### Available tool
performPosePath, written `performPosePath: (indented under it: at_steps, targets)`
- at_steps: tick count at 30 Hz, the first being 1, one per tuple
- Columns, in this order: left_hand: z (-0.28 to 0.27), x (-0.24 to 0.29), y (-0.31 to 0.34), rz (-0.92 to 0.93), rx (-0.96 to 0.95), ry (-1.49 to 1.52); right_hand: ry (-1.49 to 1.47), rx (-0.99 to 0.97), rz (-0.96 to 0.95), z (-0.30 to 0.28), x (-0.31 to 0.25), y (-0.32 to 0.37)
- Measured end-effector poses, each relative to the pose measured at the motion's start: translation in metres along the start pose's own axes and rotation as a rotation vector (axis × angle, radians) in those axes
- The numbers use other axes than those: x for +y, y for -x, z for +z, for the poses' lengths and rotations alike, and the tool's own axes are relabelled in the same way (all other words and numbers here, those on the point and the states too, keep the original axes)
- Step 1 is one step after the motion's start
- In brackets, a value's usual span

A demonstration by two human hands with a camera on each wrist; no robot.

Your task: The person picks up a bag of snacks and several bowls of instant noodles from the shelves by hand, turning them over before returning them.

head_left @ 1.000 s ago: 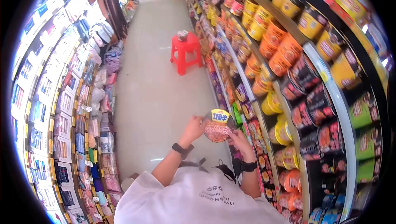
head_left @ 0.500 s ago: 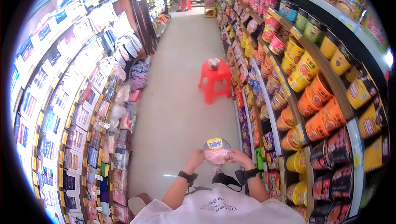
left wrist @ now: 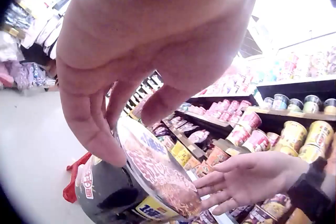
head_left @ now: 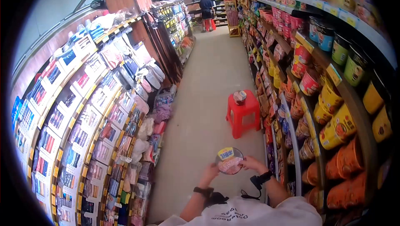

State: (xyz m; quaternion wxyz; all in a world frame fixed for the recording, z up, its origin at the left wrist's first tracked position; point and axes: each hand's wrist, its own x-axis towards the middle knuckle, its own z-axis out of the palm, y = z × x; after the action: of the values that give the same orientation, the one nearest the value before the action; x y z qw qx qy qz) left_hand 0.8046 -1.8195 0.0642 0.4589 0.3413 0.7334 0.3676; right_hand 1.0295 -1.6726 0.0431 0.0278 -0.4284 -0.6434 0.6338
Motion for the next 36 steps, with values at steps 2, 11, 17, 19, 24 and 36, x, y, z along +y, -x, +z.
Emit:
performPosePath:
  at_steps: [2, 11, 17, 19, 24, 36]
  targets:
    - [-0.008, 0.001, -0.026, -0.022, -0.032, 0.053, -0.051, 0.004, -0.017, 0.000, -0.005, -0.026]
    - [-0.051, -0.028, -0.205, -0.040, -0.201, -0.013, -0.175, 0.103, 0.122, -0.016, -0.028, -0.151]
    - [-0.107, 0.036, -0.302, -0.092, -0.288, 0.056, -0.369, 0.148, 0.018, -0.040, -0.067, -0.242]
    - [-0.121, 0.049, -0.339, -0.089, -0.355, 0.012, -0.320, 0.225, 0.119, -0.049, -0.136, -0.239]
    - [-0.135, 0.091, -0.416, 0.004, -0.402, -0.170, -0.339, 0.237, 0.203, -0.084, -0.169, -0.280]
    - [-0.054, 0.153, -0.628, 0.058, -0.518, -0.346, -0.503, 0.356, 0.270, -0.223, -0.134, -0.420]
